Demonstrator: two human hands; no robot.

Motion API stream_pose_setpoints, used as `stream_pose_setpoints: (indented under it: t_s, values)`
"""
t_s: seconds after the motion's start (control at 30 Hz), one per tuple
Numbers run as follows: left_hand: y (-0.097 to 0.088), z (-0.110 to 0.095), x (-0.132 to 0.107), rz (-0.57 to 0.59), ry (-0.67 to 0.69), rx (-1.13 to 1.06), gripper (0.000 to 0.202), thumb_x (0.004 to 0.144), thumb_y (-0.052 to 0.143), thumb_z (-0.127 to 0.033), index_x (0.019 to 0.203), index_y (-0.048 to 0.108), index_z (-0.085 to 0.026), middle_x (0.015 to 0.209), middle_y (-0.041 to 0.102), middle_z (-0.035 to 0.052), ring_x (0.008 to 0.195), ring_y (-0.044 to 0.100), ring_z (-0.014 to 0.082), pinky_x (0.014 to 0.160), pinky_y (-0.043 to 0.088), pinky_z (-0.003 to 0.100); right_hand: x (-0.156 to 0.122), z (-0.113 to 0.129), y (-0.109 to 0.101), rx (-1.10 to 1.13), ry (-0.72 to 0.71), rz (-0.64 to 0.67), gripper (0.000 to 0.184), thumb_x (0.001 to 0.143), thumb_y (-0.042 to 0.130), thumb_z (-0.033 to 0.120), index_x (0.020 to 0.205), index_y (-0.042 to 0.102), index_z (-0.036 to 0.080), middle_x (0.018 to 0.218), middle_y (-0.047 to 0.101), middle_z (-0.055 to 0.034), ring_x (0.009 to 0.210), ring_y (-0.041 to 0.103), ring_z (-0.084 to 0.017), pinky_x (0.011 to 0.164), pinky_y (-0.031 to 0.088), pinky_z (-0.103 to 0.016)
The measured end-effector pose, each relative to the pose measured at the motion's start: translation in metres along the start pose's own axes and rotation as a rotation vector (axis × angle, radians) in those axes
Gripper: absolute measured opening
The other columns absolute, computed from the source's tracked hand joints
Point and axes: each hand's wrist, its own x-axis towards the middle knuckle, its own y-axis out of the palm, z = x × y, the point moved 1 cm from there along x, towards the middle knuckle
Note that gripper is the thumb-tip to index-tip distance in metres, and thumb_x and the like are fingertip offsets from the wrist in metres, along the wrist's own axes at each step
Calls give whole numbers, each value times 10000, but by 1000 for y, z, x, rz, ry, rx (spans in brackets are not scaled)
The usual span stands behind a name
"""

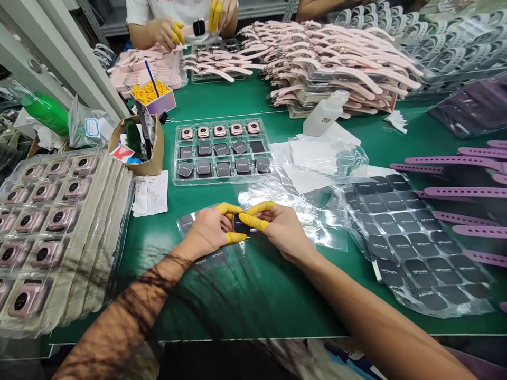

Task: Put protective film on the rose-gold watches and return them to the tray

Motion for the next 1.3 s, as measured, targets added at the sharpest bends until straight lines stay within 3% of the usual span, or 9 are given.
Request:
stream_pose_setpoints:
  t_s: [0.33,0.8,1.07,1.17,1.23,1.3]
  values:
    - [0,0,-1,1,-8,40,490,635,863,-245,1091,699,-177,670,685,-6,651,664,173,645,513,272,-1,0,0,0,14,-1,389,492,954,370,755,728,196,743,713,-2,718,647,-144,655,521,-257]
    - [1,-1,0,8,-12,68,512,643,848,-227,1125,686,-170,668,660,-34,650,659,134,632,525,223,-1,0,1,-33,-2,-6,362,536,932,358,781,723,193,792,719,-12,770,665,-159,750,542,-296]
    - [1,2,1,1,10,82,495,652,848,-233,1117,694,-167,672,667,-21,637,653,143,608,516,234,-1,-1,2,-141,-27,-22,425,575,898,419,854,670,193,819,642,7,753,644,-143,706,539,-284]
    - [2,3,2,-8,6,16,483,650,849,-223,1103,695,-157,690,671,-7,652,651,149,632,527,250,-2,-3,1,-142,-70,-94,477,695,812,484,1035,596,229,928,561,26,713,653,-125,663,564,-295]
    - [2,6,3,-12,-8,-112,525,622,872,-225,1108,684,-157,729,680,3,669,649,142,666,541,260,-3,-2,0,-143,-132,-123,402,830,676,516,1094,545,242,944,537,22,691,654,-125,654,581,-318]
    - [2,10,2,-23,-26,-317,594,564,910,-223,1103,670,-162,802,692,15,690,646,129,694,553,262,-6,0,0,-288,-306,-127,308,926,558,477,1118,550,236,897,553,7,703,638,-144,665,575,-337]
